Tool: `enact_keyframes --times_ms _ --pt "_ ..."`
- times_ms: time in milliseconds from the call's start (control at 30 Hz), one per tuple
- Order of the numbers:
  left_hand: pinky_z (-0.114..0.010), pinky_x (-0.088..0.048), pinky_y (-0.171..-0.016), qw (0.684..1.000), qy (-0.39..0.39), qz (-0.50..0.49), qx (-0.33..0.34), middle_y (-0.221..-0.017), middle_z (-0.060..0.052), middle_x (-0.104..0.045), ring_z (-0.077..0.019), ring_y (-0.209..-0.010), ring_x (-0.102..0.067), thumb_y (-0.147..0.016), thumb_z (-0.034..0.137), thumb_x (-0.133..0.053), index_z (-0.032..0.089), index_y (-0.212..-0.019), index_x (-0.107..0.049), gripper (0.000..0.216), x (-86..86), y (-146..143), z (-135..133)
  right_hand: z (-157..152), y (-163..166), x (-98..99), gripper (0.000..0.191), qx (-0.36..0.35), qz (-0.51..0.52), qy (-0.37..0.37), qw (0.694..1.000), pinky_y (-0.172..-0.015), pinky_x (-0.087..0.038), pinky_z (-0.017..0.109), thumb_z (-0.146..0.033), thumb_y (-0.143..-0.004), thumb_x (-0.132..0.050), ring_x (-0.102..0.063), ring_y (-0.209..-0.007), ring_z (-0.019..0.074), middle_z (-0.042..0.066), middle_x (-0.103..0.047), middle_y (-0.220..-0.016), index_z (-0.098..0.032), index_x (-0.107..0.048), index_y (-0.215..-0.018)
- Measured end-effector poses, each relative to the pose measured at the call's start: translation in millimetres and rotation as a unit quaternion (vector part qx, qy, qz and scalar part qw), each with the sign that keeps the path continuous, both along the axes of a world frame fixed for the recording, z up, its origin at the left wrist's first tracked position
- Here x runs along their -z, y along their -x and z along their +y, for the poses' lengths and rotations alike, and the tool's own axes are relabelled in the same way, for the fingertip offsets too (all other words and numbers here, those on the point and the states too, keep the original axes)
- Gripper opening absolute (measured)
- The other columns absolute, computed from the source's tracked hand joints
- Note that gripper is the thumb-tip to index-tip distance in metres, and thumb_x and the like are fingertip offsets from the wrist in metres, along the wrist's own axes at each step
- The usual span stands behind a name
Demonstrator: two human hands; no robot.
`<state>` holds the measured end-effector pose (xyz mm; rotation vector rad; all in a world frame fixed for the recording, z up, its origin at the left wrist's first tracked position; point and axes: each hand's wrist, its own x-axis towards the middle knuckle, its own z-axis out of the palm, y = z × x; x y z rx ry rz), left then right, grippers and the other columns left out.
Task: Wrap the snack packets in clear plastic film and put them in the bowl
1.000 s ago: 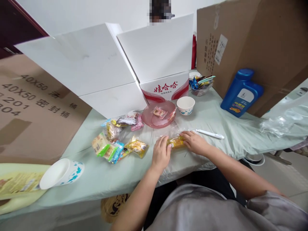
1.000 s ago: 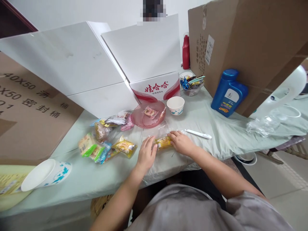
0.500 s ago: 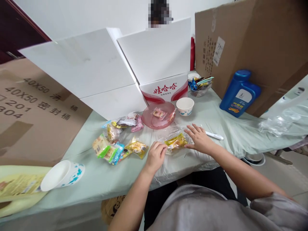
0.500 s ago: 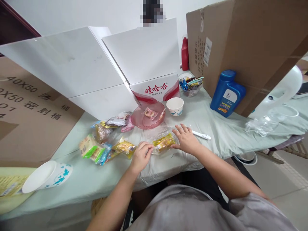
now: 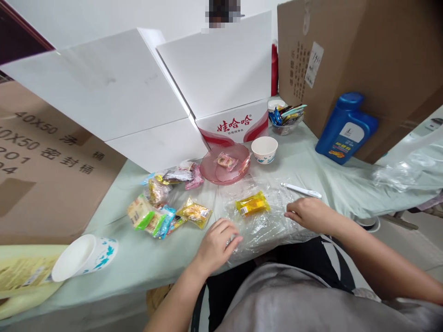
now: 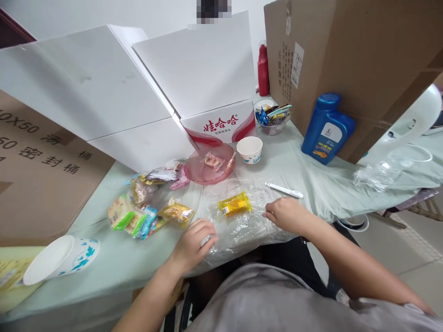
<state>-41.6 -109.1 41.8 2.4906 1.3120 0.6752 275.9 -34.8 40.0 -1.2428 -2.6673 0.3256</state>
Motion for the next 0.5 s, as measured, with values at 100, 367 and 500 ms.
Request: enact_keyframes --times_ms 100,367,500 --pt "-0.045 -0.047 -0.097 0.998 -0.040 -0.004 -0.058 -0.118 -0.011 -0.062 -0.0268 -0.113 -0.056 -0.088 0.025 -0.059 0.021 -0.116 -0.059 0.029 10.7 -22 30 14 25 7.2 0.027 0.023 0.039 -0.065 0.997 -0.084 -0.050 0.038 -0.030 -0.097 -0.045 -0.065 -0.090 0.0241 0.011 -0.071 -0.093 -0.018 -0.070 -0.094" --pt "-0.044 -0.048 -0.095 0.998 0.005 -0.017 -0.053 -0.115 -0.008 -0.063 -0.0248 -0.109 -0.058 -0.079 0.015 -0.064 0.025 -0.130 -0.052 0.053 23.2 -31 58 27 48 62.3 0.042 0.039 0.063 -0.086 0.993 -0.110 -0.036 0.052 -0.034 -0.096 -0.049 -0.044 -0.133 0.0306 0.015 -0.053 -0.140 -0.014 -0.057 -0.131" --pt "-0.040 -0.048 -0.095 0.985 -0.095 -0.073 -0.122 -0.117 -0.009 -0.062 -0.0237 -0.108 -0.059 -0.084 0.026 -0.063 0.023 -0.131 -0.050 0.049 -9.9 -4 76 27 45 62.8 0.041 0.041 0.078 -0.085 0.992 -0.110 -0.037 0.052 -0.036 -0.094 -0.052 -0.045 -0.132 0.0303 0.015 -0.055 -0.139 -0.016 -0.059 -0.130"
